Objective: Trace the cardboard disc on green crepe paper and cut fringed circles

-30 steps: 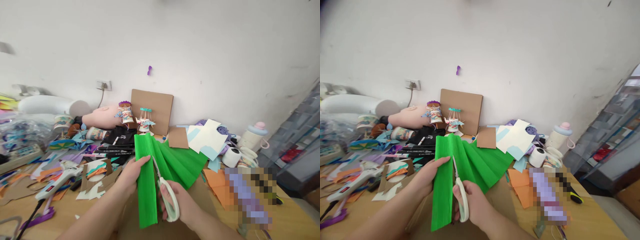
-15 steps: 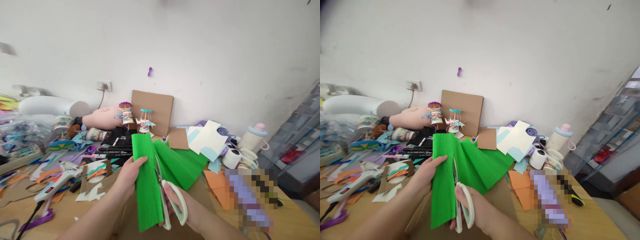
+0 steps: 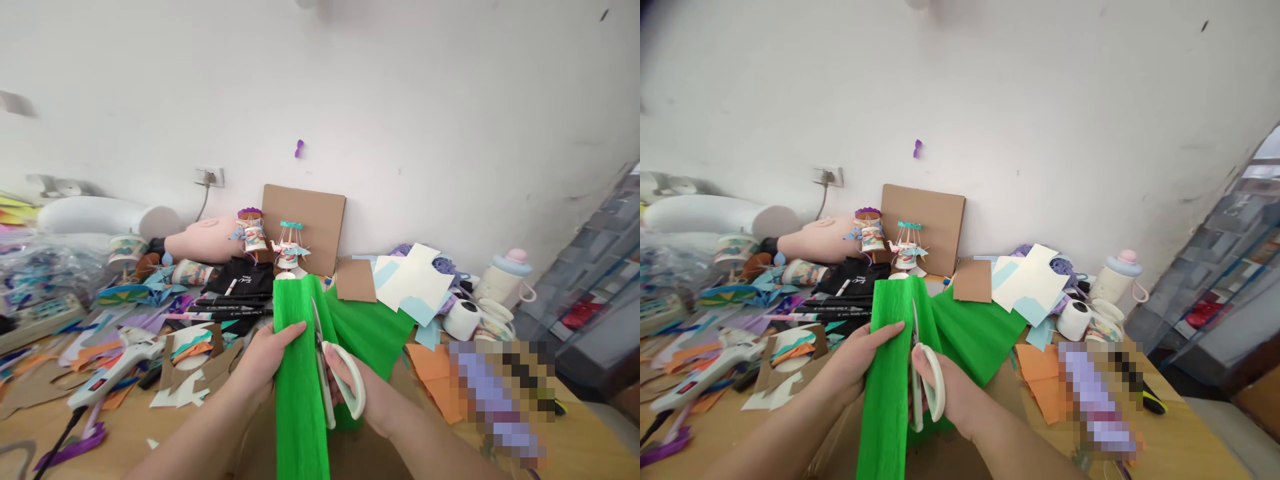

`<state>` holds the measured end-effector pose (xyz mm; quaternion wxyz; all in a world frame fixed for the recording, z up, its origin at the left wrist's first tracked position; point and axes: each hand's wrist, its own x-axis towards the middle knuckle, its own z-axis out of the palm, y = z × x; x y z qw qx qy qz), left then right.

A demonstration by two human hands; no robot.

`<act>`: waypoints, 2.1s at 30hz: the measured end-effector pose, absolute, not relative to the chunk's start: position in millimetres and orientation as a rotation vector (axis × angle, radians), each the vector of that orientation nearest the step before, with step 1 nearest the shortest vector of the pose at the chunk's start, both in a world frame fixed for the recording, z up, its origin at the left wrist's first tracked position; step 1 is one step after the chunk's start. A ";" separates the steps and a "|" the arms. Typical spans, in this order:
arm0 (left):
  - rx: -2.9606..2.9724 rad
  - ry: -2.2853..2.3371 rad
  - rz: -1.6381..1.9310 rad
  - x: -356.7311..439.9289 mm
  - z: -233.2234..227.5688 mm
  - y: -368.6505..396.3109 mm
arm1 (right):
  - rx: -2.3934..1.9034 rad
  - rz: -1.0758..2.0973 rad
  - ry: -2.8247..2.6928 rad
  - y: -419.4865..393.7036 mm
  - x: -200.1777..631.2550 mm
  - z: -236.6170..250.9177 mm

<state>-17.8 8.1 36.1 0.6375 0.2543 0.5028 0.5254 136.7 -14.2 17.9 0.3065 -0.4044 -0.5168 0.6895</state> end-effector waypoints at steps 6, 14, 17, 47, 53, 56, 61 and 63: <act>0.574 1.157 1.198 -17.7 33.3 9.1 | -1.052 1.769 -1.398 -12.8 133.3 21.0; 0.625 1.166 1.204 -19.7 34.1 9.7 | -1.073 1.692 -1.434 -9.7 132.1 11.0; 0.632 1.185 1.234 -20.6 33.1 9.5 | -1.157 1.542 -1.475 -10.6 130.5 8.7; 0.685 1.033 1.144 -21.3 24.5 14.7 | -0.956 1.871 -1.360 14.7 125.3 29.8; 0.683 1.039 1.156 -24.0 25.3 18.8 | -1.009 1.803 -1.378 23.5 123.6 17.6; 0.669 1.128 1.208 -24.1 25.5 20.5 | -1.045 1.745 -1.362 22.2 118.3 17.5; 0.593 1.194 1.240 -30.1 15.6 22.4 | -1.049 1.502 -1.263 24.4 131.9 45.5; 0.519 1.174 1.281 -38.0 9.8 24.0 | -1.091 1.287 -1.364 30.5 151.3 57.6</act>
